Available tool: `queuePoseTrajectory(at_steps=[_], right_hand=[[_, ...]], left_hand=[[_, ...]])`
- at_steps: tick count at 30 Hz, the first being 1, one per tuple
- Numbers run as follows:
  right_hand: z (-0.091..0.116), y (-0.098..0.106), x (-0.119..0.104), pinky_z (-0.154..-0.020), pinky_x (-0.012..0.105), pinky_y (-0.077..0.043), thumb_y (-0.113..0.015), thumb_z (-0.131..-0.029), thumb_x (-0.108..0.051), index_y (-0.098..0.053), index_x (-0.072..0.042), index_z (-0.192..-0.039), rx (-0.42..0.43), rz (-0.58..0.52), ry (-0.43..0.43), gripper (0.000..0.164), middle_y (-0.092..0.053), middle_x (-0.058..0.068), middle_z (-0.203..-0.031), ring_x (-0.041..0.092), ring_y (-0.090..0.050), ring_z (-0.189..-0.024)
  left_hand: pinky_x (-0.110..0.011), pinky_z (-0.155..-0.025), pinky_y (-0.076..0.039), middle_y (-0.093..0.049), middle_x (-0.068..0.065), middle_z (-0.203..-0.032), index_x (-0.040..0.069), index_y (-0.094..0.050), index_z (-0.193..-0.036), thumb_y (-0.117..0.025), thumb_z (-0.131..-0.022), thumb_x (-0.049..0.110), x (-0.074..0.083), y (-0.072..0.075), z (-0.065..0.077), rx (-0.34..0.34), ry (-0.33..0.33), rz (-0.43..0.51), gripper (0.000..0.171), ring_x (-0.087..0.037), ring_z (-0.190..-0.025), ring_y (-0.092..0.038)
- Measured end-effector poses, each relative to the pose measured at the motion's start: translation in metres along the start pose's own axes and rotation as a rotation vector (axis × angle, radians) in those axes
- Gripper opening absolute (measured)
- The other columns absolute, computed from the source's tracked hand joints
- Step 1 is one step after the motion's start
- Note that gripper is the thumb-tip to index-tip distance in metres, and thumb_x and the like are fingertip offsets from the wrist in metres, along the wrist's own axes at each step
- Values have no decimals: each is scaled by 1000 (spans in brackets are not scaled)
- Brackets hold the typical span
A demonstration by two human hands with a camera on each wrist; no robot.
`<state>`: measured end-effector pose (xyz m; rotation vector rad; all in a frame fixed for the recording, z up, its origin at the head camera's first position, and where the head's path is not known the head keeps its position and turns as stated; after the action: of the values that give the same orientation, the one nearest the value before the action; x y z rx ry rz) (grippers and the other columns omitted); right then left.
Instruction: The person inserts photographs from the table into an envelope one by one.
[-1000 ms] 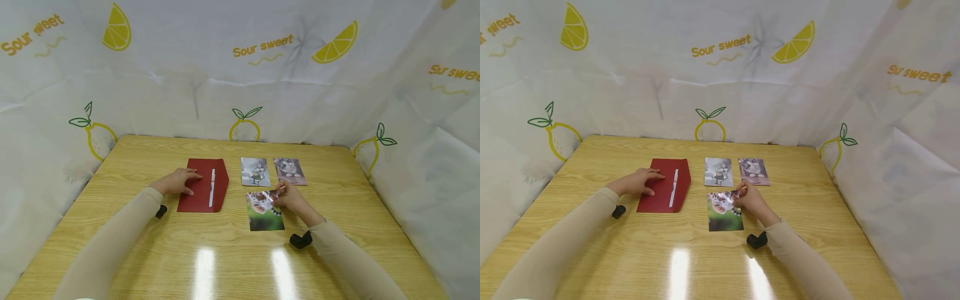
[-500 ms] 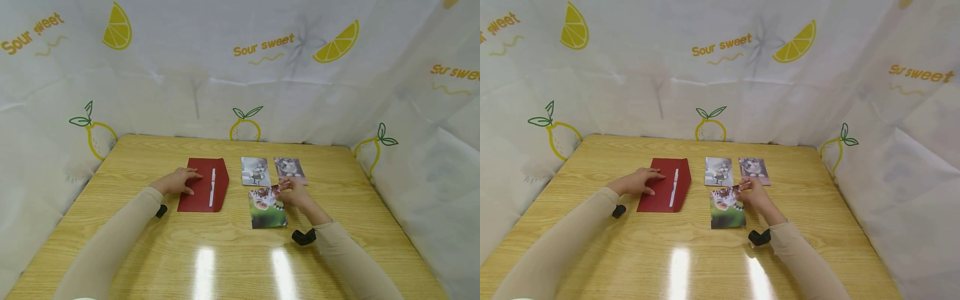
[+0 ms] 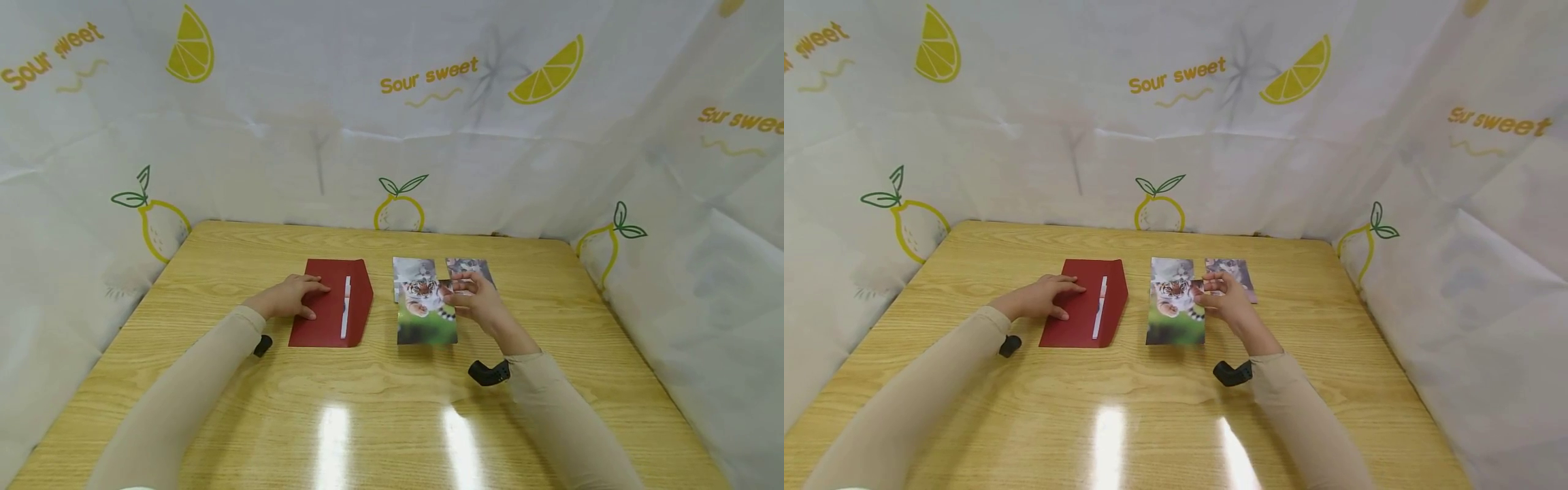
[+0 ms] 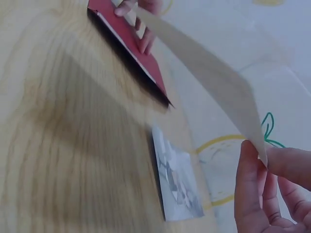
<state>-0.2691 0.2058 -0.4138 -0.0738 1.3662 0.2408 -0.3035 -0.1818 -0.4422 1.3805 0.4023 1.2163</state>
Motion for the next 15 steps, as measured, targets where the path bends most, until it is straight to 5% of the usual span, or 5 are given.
queuePoseTrajectory(at_steps=[15], right_hand=[[-34,-40,-14,-79,29,-55,-63,-90,4,-40,-4,-134,60,-105,47,50,-46,5,-109,11,-60,-84]], left_hand=[[-52,-107,-38,-29,-21,-155,11,-50,-142,-74,-86,22,-1,-1,-1,1,5,-6,62,-46,-140,-24]])
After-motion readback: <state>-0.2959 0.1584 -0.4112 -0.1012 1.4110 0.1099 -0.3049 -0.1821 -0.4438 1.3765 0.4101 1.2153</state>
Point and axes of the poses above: each hand's wrist, its own z-axis away from the middle knuckle, its own y-axis out of the back of the hand, x = y × z, the point moved 2 cm from there along -z, towards the middle knuckle
